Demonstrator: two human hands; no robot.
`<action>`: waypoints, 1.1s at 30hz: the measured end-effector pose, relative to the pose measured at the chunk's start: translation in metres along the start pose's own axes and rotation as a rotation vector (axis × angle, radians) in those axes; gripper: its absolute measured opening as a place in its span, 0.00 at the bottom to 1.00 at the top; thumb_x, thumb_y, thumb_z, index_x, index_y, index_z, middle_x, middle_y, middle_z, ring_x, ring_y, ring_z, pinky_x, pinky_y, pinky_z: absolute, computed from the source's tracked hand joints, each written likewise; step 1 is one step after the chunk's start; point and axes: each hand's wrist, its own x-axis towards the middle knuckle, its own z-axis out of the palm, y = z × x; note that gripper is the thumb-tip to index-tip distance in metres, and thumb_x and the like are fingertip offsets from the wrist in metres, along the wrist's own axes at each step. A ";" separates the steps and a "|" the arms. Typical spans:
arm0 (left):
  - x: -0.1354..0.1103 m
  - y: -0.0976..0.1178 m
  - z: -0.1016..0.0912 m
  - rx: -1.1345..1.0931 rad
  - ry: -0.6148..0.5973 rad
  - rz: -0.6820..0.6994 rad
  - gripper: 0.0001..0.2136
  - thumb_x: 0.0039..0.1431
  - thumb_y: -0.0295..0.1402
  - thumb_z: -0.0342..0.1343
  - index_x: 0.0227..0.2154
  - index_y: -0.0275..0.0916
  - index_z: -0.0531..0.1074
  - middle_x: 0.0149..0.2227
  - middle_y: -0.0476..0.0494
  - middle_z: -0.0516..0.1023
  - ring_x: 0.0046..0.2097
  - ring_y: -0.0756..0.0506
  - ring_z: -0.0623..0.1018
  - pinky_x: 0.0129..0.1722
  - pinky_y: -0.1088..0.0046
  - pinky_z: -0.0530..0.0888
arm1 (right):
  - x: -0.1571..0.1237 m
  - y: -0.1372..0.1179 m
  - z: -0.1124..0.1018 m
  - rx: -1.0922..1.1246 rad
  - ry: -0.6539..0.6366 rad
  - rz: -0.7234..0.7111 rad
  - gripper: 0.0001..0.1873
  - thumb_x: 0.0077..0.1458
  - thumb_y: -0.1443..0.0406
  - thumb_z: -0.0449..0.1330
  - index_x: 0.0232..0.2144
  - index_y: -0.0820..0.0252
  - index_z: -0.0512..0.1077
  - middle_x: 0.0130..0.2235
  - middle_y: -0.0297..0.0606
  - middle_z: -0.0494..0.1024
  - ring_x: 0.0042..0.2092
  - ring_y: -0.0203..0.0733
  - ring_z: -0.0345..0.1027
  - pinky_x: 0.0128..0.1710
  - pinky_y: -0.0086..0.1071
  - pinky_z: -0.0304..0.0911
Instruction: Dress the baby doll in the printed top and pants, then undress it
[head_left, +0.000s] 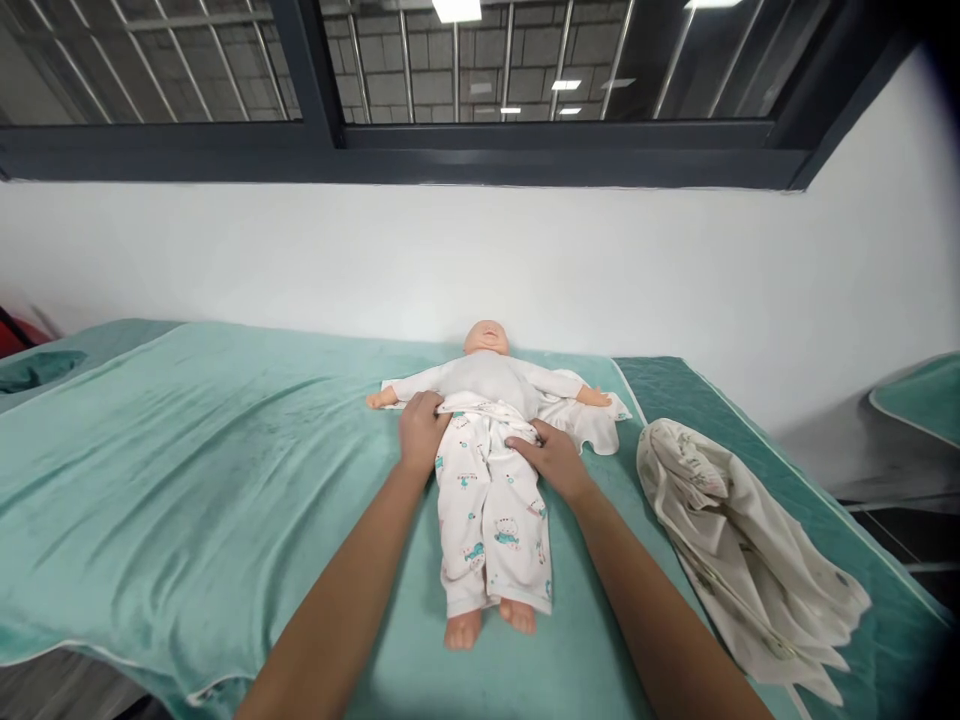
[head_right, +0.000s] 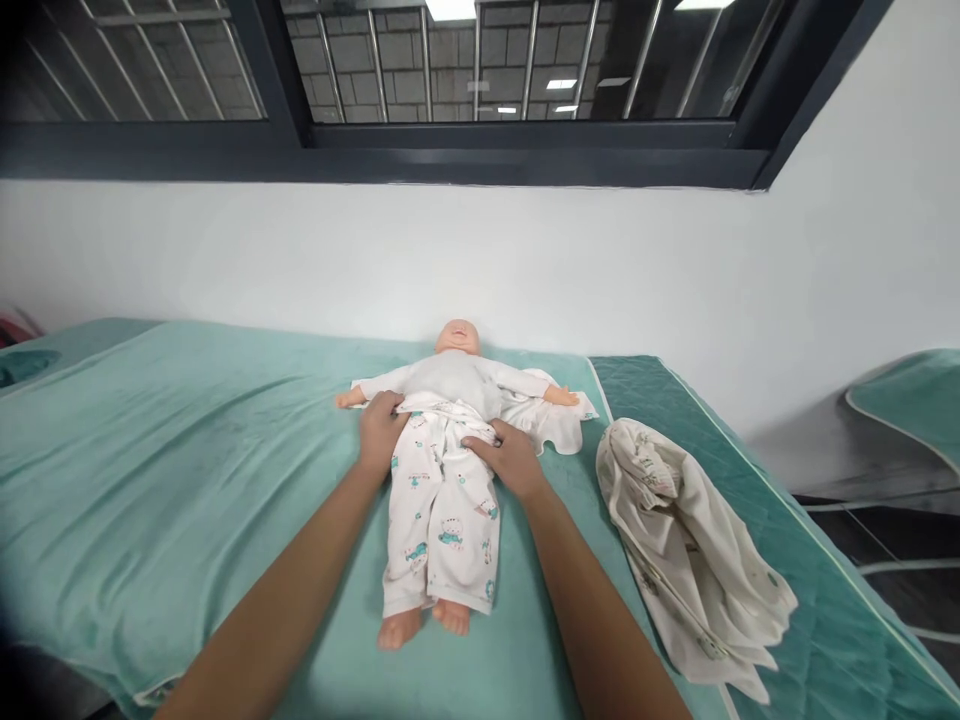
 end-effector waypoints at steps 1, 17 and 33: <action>-0.007 0.002 -0.005 -0.010 0.017 0.019 0.05 0.55 0.30 0.51 0.25 0.41 0.66 0.30 0.46 0.73 0.37 0.44 0.72 0.40 0.68 0.67 | 0.000 0.000 0.000 0.004 0.007 0.015 0.24 0.49 0.46 0.63 0.22 0.57 0.62 0.23 0.26 0.59 0.28 0.35 0.52 0.26 0.29 0.48; -0.076 0.025 -0.037 -0.292 -0.091 -0.231 0.04 0.54 0.33 0.55 0.30 0.42 0.66 0.27 0.53 0.68 0.31 0.49 0.67 0.33 0.72 0.64 | 0.001 0.004 0.001 -0.083 0.172 -0.087 0.14 0.52 0.54 0.61 0.25 0.57 0.69 0.26 0.30 0.71 0.31 0.39 0.63 0.34 0.31 0.54; -0.028 0.020 -0.002 -0.505 -0.171 -0.159 0.10 0.62 0.42 0.52 0.38 0.42 0.62 0.37 0.51 0.65 0.38 0.49 0.66 0.41 0.72 0.65 | 0.008 0.004 0.005 0.063 0.076 -0.057 0.24 0.58 0.47 0.56 0.47 0.55 0.61 0.48 0.41 0.73 0.49 0.47 0.67 0.49 0.39 0.61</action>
